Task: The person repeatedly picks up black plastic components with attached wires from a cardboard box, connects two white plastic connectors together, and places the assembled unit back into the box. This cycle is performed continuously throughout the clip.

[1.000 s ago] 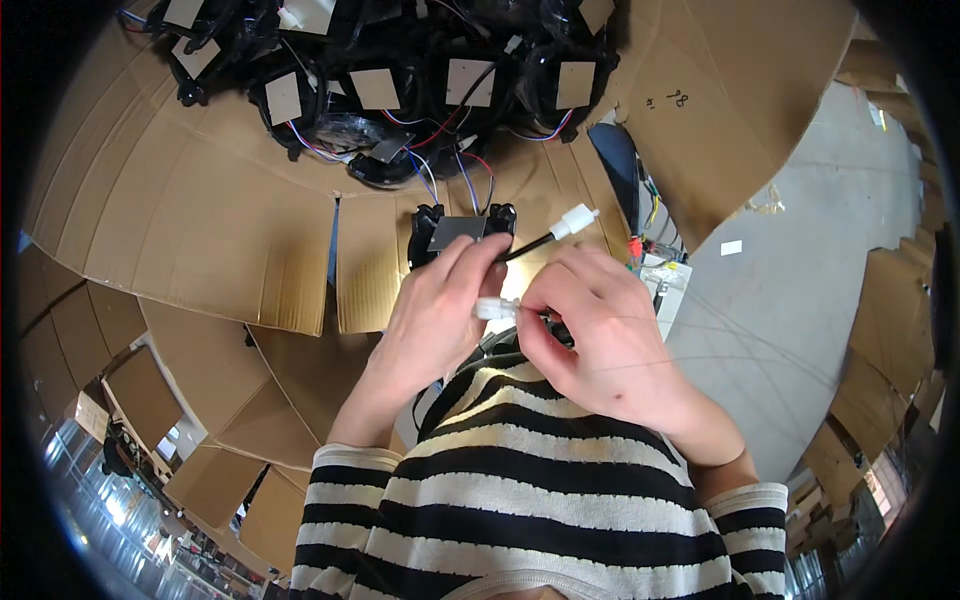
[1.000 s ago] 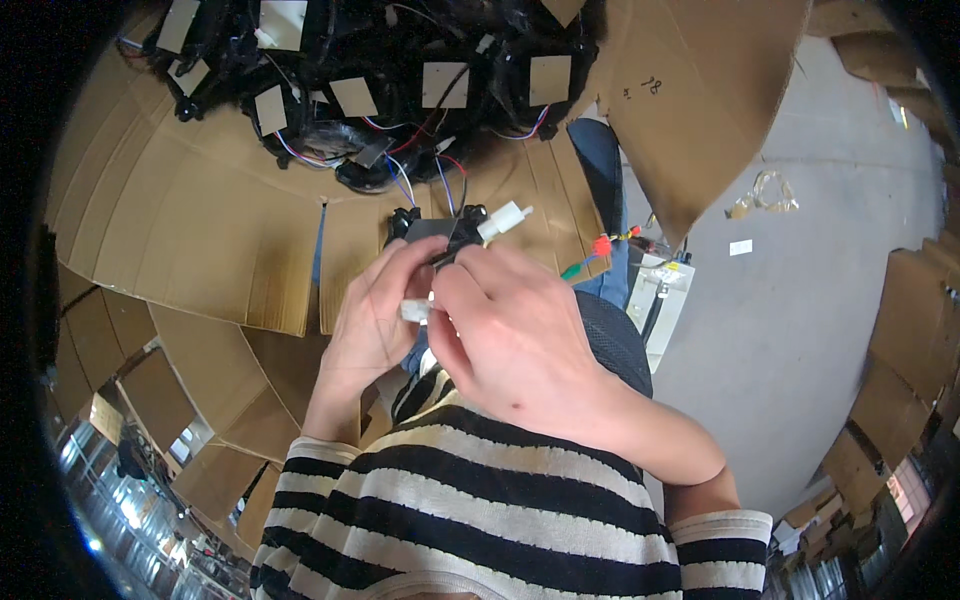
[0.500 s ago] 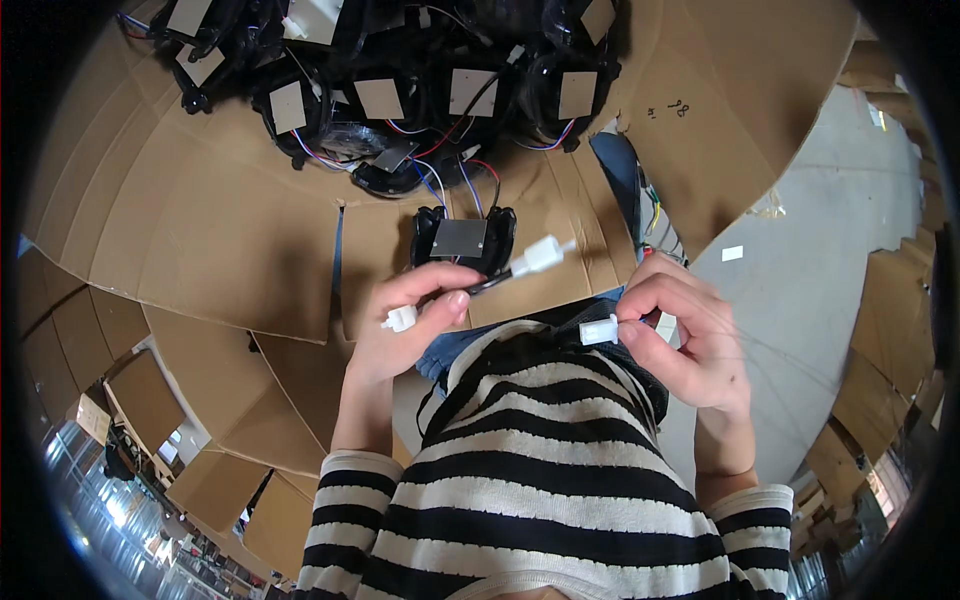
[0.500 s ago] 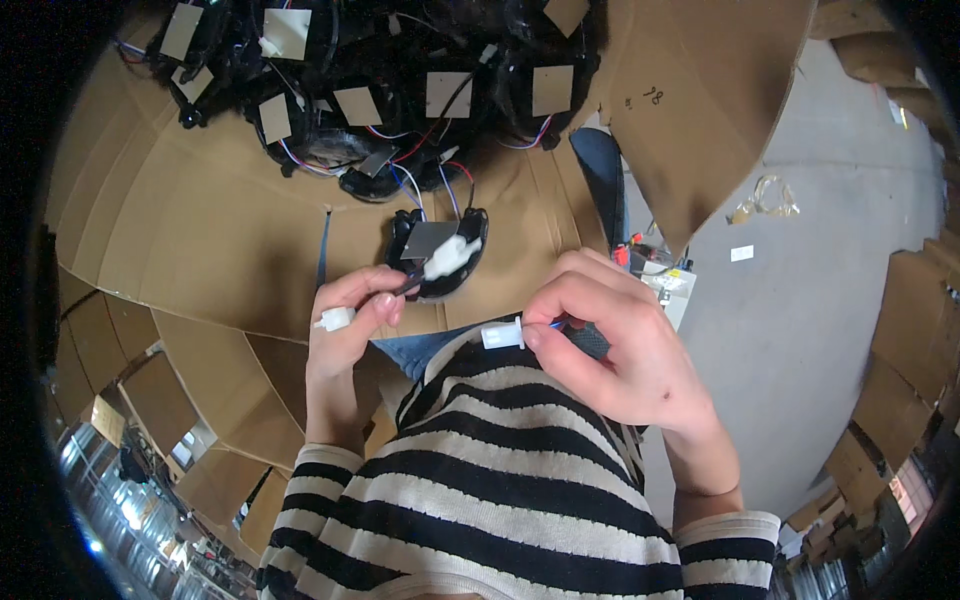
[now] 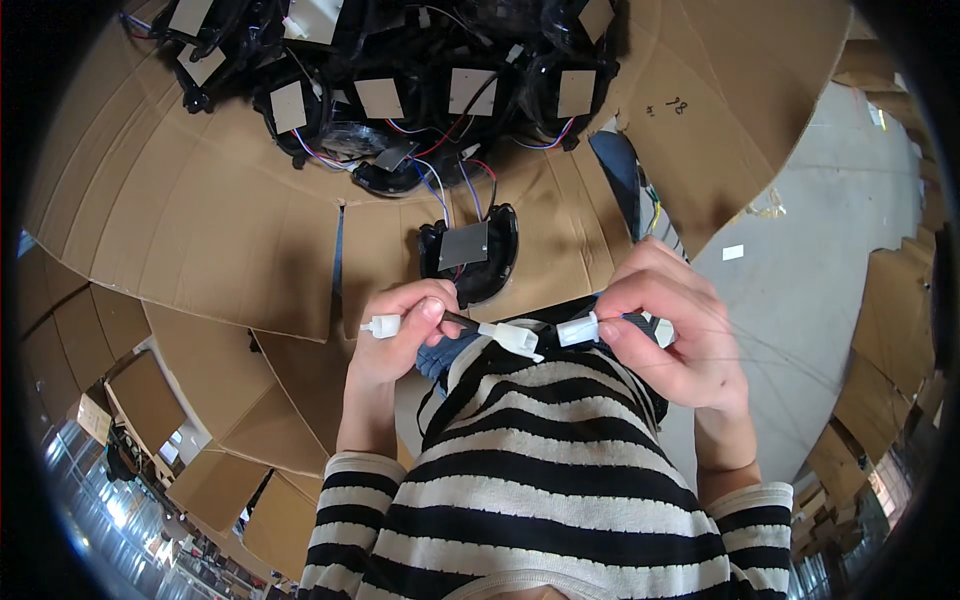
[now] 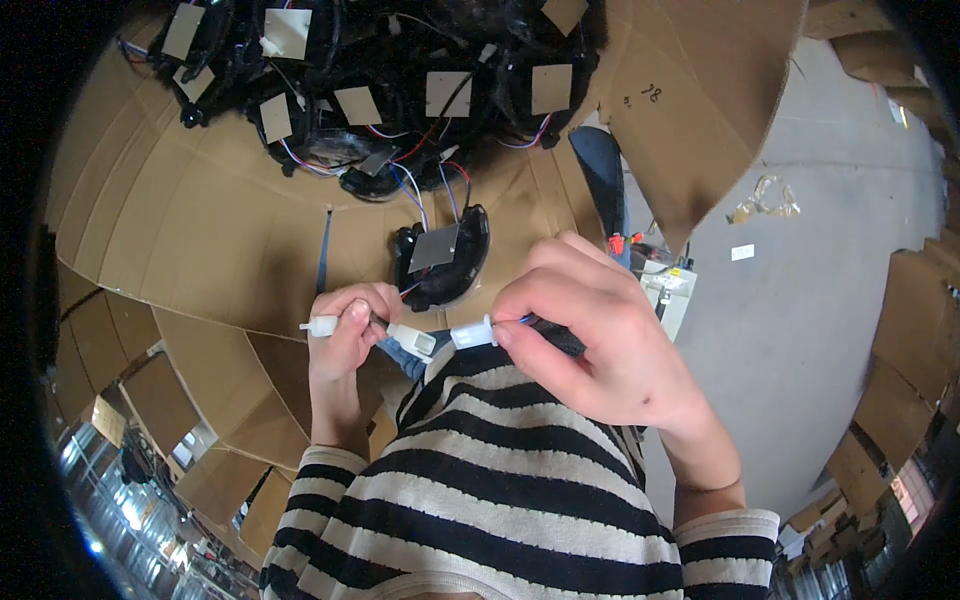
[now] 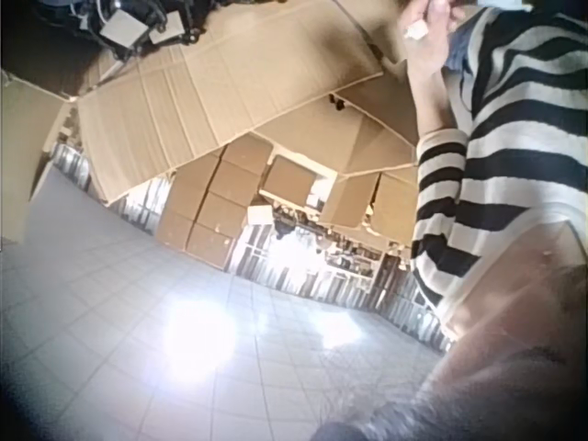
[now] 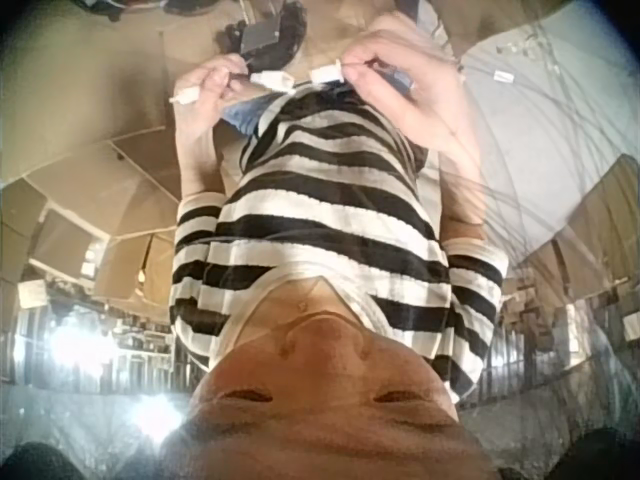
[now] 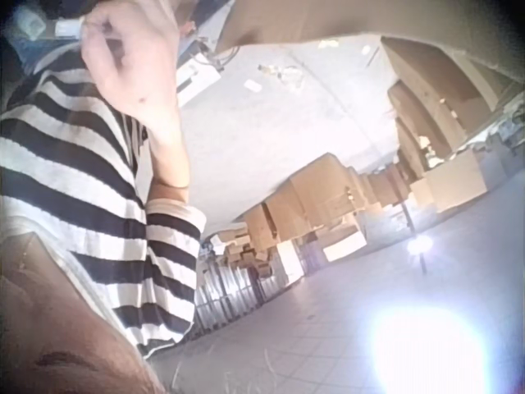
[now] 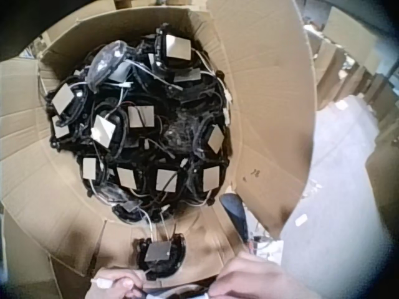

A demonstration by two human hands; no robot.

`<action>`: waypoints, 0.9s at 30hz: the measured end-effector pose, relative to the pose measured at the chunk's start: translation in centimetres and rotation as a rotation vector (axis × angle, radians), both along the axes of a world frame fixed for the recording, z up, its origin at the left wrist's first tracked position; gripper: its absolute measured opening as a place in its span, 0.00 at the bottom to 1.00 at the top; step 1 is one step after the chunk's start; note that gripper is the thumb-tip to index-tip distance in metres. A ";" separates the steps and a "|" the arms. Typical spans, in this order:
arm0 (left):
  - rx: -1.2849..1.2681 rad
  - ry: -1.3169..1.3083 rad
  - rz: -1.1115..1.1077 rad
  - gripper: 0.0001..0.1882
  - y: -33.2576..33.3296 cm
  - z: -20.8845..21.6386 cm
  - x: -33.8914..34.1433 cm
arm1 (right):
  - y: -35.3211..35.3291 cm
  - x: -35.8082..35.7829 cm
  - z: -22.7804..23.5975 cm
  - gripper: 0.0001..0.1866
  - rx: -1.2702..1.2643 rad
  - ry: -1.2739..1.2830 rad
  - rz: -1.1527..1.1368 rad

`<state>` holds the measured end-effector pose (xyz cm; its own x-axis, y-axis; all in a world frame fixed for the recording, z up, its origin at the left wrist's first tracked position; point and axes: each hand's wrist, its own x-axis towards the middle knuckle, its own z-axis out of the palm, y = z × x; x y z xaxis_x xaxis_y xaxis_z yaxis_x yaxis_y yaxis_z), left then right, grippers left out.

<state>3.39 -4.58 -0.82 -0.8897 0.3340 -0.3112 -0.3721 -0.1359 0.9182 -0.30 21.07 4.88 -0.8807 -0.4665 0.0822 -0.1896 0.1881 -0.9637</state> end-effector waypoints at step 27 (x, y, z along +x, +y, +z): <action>-0.116 -0.153 0.122 0.09 -1.2 3.8 -3.2 | -2.5 -1.9 -0.4 0.05 0.078 0.339 -0.056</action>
<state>0.24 -5.81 2.98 -0.8608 0.1809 -0.4756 -0.4956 -0.0858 0.8643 -2.19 18.57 4.44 -0.8339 -0.4347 0.3400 -0.4833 0.2780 -0.8301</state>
